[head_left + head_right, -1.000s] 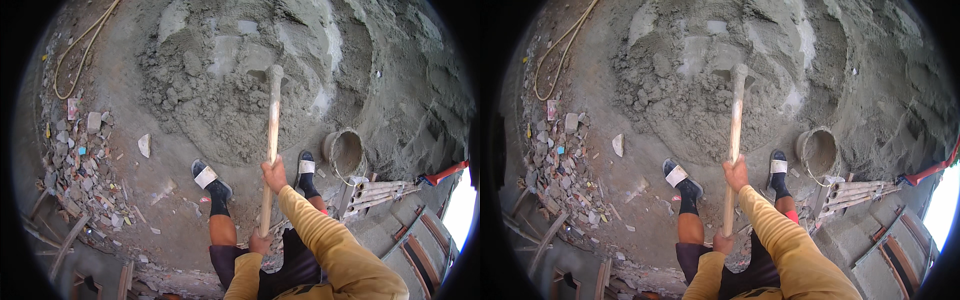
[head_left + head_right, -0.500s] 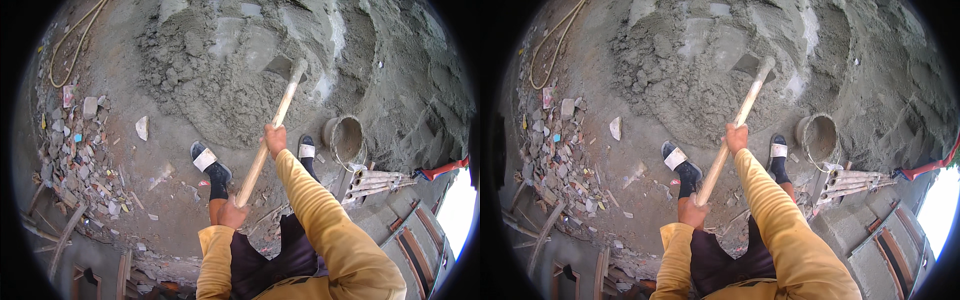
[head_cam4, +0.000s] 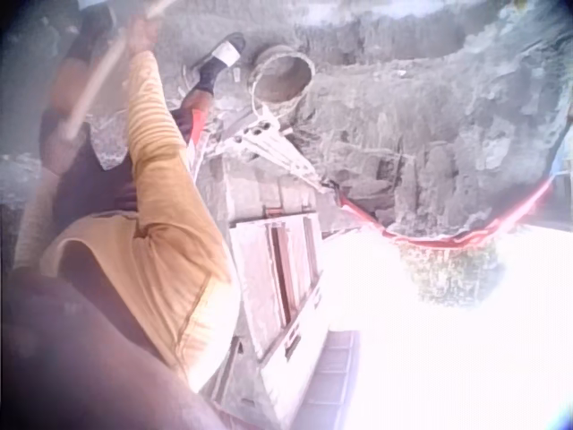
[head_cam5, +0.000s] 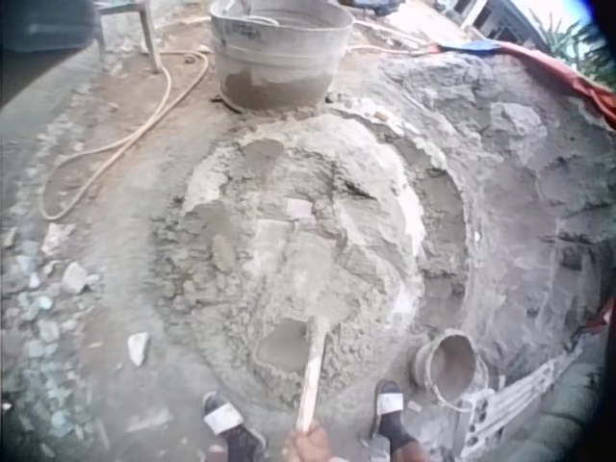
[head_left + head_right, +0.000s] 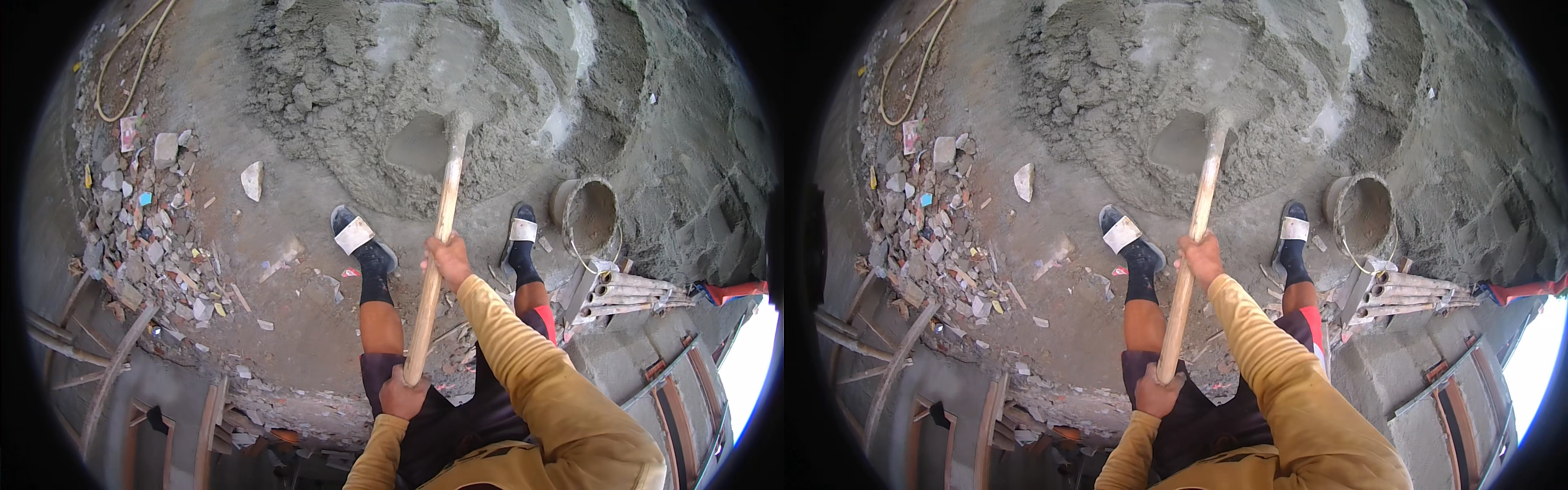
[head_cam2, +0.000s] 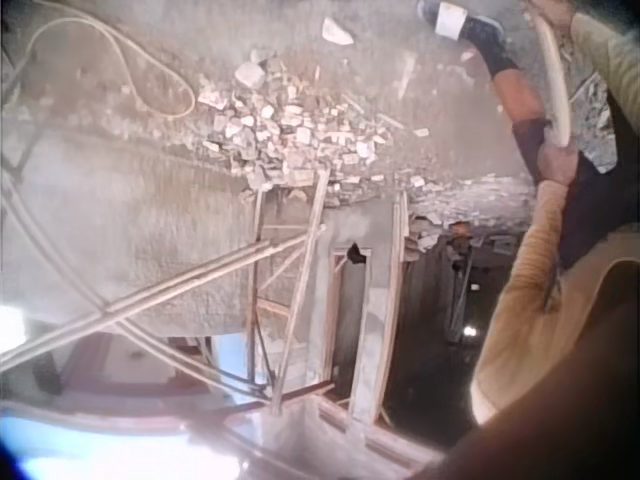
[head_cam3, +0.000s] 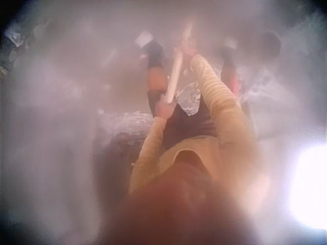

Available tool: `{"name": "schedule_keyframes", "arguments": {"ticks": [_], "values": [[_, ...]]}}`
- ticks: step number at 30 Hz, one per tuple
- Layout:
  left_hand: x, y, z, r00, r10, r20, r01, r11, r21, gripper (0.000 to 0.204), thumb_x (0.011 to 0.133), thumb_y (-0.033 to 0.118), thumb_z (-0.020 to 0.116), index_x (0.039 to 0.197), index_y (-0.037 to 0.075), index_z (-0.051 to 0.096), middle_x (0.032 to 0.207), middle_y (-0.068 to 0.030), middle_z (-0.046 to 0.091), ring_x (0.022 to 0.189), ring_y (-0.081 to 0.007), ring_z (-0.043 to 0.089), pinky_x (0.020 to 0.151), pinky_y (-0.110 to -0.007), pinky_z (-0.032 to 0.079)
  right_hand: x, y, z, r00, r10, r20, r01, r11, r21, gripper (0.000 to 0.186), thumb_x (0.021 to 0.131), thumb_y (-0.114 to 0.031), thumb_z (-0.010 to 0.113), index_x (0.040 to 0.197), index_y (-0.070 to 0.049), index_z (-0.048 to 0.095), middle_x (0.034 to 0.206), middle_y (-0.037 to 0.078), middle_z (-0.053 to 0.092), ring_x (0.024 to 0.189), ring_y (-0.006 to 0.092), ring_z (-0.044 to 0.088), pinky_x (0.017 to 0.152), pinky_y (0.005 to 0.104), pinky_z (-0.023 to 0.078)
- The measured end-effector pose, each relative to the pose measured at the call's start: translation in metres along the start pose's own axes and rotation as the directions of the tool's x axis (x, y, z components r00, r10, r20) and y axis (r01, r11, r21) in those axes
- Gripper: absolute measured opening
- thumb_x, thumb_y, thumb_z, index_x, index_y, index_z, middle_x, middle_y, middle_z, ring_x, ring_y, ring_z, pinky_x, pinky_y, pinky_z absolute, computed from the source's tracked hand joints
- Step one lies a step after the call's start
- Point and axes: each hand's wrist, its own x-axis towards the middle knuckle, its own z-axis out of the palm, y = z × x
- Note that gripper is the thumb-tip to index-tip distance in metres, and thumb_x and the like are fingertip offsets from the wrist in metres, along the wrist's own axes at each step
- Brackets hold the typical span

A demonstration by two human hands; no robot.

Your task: The person scoops cement from a bucket using a trowel and applies it to a wall surface, smoothing it along a metal guide. The person then uses a shovel to mix a pile of cement on the ground.

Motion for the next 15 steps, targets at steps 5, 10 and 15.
{"name": "schedule_keyframes", "arguments": {"ticks": [5, 10, 15], "values": [[0.018, 0.024, 0.029, 0.989, 0.146, 0.019, -0.134, 0.947, -0.291, 0.046, 0.07, 0.032, 0.071, 0.098, 0.0, 0.052, 0.077, -0.0243, 0.062, 0.076, -0.0371, 0.062, 0.066, -0.041, 0.049, 0.008, -0.061, -0.005, 0.974, -0.22, -0.056, 0.218, 0.975, -0.047, 0.031, 0.075, -0.015, 0.056, 0.098, -0.001, 0.041, 0.068, 0.006, 0.048, 0.049, 0.0143, 0.051, 0.043, 0.029, 0.043], [0.07, 0.111, 0.034, 0.885, 0.461, 0.062, -0.3, 0.668, -0.681, 0.041, 0.078, 0.024, 0.068, 0.101, -0.003, 0.048, 0.071, -0.0043, 0.054, 0.059, -0.0137, 0.051, 0.054, -0.029, 0.046, 0.028, -0.182, -0.033, 0.916, -0.401, -0.02, 0.394, 0.908, -0.141, 0.026, 0.076, -0.013, 0.056, 0.094, 0.002, 0.044, 0.068, 0.007, 0.05, 0.048, 0.0142, 0.052, 0.041, 0.0279, 0.045], [0.058, 0.179, -0.004, 0.906, 0.246, 0.345, 0.087, 0.688, -0.72, 0.033, 0.081, 0.023, 0.064, 0.1, 0.001, 0.048, 0.071, -0.0026, 0.05, 0.057, -0.0063, 0.046, 0.041, -0.023, 0.038, 0.08, -0.203, -0.038, 0.958, -0.285, -0.033, 0.265, 0.923, -0.278, 0.031, 0.076, -0.014, 0.057, 0.097, 0.007, 0.048, 0.071, 0.011, 0.053, 0.048, 0.0164, 0.054, 0.043, 0.0312, 0.047]]}}
